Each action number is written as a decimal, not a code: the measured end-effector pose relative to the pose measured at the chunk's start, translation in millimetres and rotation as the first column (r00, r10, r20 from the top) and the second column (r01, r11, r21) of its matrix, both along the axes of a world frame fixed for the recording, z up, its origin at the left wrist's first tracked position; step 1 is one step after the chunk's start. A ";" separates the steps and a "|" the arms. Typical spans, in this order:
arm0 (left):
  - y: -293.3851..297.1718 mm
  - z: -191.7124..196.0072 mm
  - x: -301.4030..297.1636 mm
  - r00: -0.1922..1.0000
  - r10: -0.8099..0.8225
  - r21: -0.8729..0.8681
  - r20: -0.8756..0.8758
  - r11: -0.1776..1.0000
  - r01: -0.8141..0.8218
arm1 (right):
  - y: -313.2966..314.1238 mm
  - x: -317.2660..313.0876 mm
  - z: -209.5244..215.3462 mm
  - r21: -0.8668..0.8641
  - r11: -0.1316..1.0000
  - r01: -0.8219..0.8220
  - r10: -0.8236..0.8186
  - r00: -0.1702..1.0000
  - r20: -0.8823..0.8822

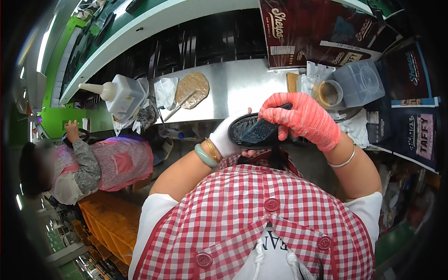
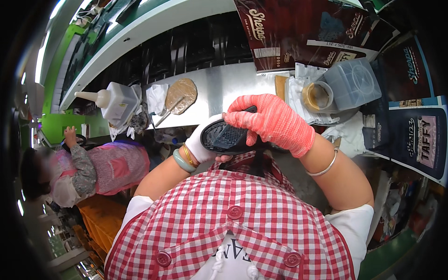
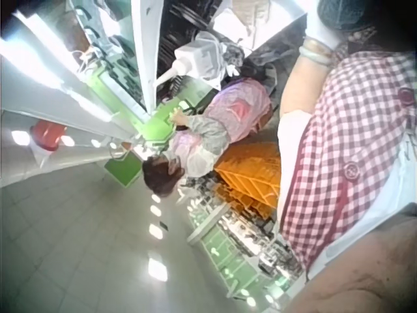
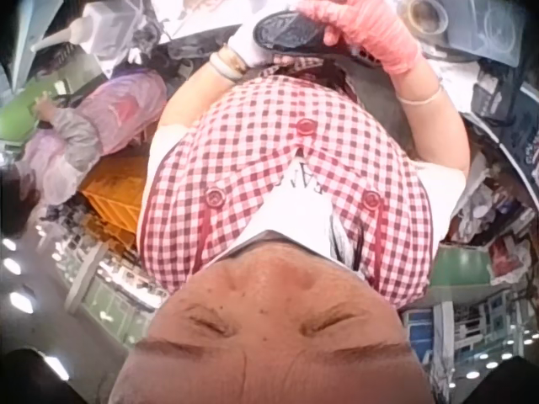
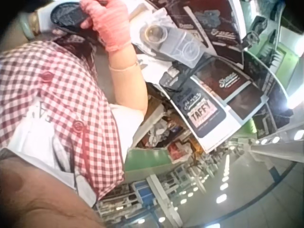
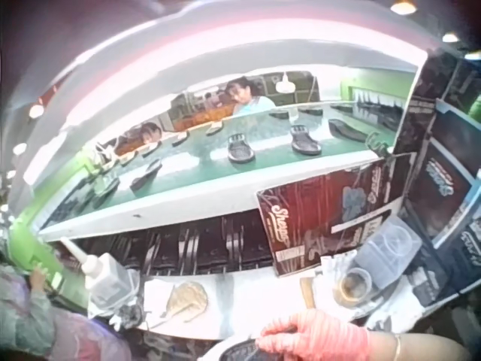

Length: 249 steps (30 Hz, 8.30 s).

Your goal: The person scrubs the bottom of a black shoe insole using a blue scrubbing pad. They repeatedly dip the pad into a container of liquid and scrub the insole's surface, then place the insole on a green conveyor belt. The person repeats this process for multiple insoles.

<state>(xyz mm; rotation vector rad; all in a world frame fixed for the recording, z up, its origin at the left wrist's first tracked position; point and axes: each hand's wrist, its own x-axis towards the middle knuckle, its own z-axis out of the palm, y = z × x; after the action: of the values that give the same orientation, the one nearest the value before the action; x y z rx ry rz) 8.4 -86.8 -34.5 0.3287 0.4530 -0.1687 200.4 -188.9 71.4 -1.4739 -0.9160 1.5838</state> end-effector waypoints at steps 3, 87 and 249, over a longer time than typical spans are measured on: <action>6.4 -5.2 -6.2 0.999 -0.036 -0.092 -0.005 0.995 0.036 | -0.5 4.5 -4.3 0.007 1.000 -0.011 0.011 1.000 -0.003; 161.4 118.2 -79.1 0.497 0.447 -0.097 0.744 0.808 -0.582 | -4.3 34.5 -65.8 0.227 0.088 0.970 -0.752 0.215 -0.623; 104.5 -1.7 -185.4 0.941 0.226 0.556 0.253 0.762 -0.332 | 90.0 -29.0 -133.5 0.032 0.450 0.893 -0.773 0.407 -0.488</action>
<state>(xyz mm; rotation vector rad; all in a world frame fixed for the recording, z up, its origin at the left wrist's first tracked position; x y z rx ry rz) -176.9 17.8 -36.3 0.8830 0.3693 0.3100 171.4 -99.0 -62.1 -1.0221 -0.0348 0.8318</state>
